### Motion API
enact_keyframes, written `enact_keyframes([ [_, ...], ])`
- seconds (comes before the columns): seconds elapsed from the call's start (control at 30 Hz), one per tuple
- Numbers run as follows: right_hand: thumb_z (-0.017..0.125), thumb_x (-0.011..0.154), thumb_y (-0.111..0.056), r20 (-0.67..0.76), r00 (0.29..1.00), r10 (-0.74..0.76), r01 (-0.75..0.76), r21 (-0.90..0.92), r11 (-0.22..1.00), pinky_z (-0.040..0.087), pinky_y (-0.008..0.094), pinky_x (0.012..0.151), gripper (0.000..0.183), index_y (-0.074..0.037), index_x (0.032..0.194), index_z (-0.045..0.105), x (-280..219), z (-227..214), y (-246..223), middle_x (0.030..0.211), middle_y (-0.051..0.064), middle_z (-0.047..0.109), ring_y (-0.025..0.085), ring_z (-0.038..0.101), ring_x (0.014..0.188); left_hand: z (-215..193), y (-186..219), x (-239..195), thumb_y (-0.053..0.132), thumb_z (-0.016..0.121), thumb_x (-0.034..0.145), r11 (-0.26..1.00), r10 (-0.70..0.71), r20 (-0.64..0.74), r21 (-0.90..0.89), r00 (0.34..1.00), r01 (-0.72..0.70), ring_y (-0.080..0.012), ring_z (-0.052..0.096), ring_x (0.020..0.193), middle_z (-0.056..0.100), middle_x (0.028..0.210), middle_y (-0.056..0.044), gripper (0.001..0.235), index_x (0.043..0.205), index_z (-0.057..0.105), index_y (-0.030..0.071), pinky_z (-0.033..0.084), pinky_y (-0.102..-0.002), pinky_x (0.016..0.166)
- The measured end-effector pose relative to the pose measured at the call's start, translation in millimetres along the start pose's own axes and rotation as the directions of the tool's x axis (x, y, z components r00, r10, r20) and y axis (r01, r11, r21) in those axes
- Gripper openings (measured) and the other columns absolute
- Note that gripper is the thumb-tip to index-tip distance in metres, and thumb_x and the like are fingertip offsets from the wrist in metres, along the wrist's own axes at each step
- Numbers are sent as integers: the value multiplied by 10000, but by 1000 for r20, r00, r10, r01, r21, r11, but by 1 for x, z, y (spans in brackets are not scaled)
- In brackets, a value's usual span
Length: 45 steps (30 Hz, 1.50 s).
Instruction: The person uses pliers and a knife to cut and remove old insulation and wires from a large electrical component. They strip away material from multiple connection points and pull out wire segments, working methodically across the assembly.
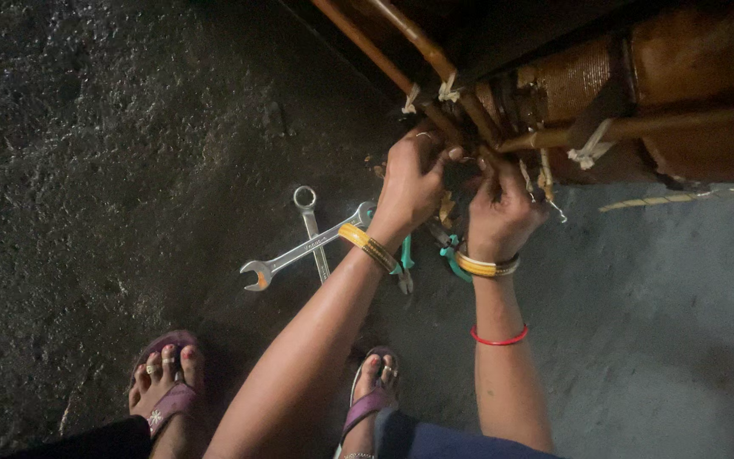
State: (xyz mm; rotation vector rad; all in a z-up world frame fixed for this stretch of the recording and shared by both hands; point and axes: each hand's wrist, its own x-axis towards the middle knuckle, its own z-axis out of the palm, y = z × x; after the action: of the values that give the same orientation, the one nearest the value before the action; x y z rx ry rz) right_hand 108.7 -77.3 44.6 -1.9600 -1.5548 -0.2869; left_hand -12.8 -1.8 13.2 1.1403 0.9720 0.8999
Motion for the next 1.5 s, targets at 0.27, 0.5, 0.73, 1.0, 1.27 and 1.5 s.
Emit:
enact_keyframes([
  [0.27,745,1000,-113,41,981,-190,194,-182,964,594,380,798,147,-72,1134,791,10,-7,-9,1011,121,783,262,777,857,3,-5,-2,117,757,887,979,17,-85,-200,996,-33,-194,703,814,740,870,-142,189,947,713,-57,555,-329,742],
  [0.5,763,963,-128,250,968,15,-8,-31,1000,576,362,714,151,-53,1093,778,8,-23,-26,984,145,765,264,758,821,9,-4,-9,102,769,897,900,-129,-82,-429,988,82,-129,645,700,711,805,-59,155,945,751,-44,519,-290,630],
  [0.73,763,988,-106,173,966,-190,197,-23,980,580,370,719,127,-34,1092,758,8,-28,-21,985,116,749,268,738,828,14,7,-12,128,751,898,921,-141,-127,-380,982,83,-59,634,701,761,803,-55,156,967,764,-10,529,-252,628],
  [1.0,724,1052,-108,38,945,-325,321,-295,900,570,326,666,97,-25,1057,773,7,-8,-5,962,96,774,233,753,788,9,11,-18,142,722,891,991,65,-221,-99,973,-88,-197,753,798,778,891,-144,169,991,759,11,563,-319,720],
  [1.27,774,996,-102,-25,953,-303,282,-298,912,584,348,688,42,-66,982,790,14,-9,-12,907,96,774,251,744,754,2,9,-17,107,708,866,979,202,-226,36,953,-199,-288,748,887,764,959,-163,187,1014,766,10,565,-358,777],
  [1.5,750,1012,-45,5,994,-108,108,-67,992,583,316,690,58,-38,1049,794,18,-11,-18,949,95,789,194,776,795,5,6,-15,102,736,902,933,-51,-134,-360,990,-1,-98,657,777,744,855,-48,152,967,758,-34,530,-275,714],
])
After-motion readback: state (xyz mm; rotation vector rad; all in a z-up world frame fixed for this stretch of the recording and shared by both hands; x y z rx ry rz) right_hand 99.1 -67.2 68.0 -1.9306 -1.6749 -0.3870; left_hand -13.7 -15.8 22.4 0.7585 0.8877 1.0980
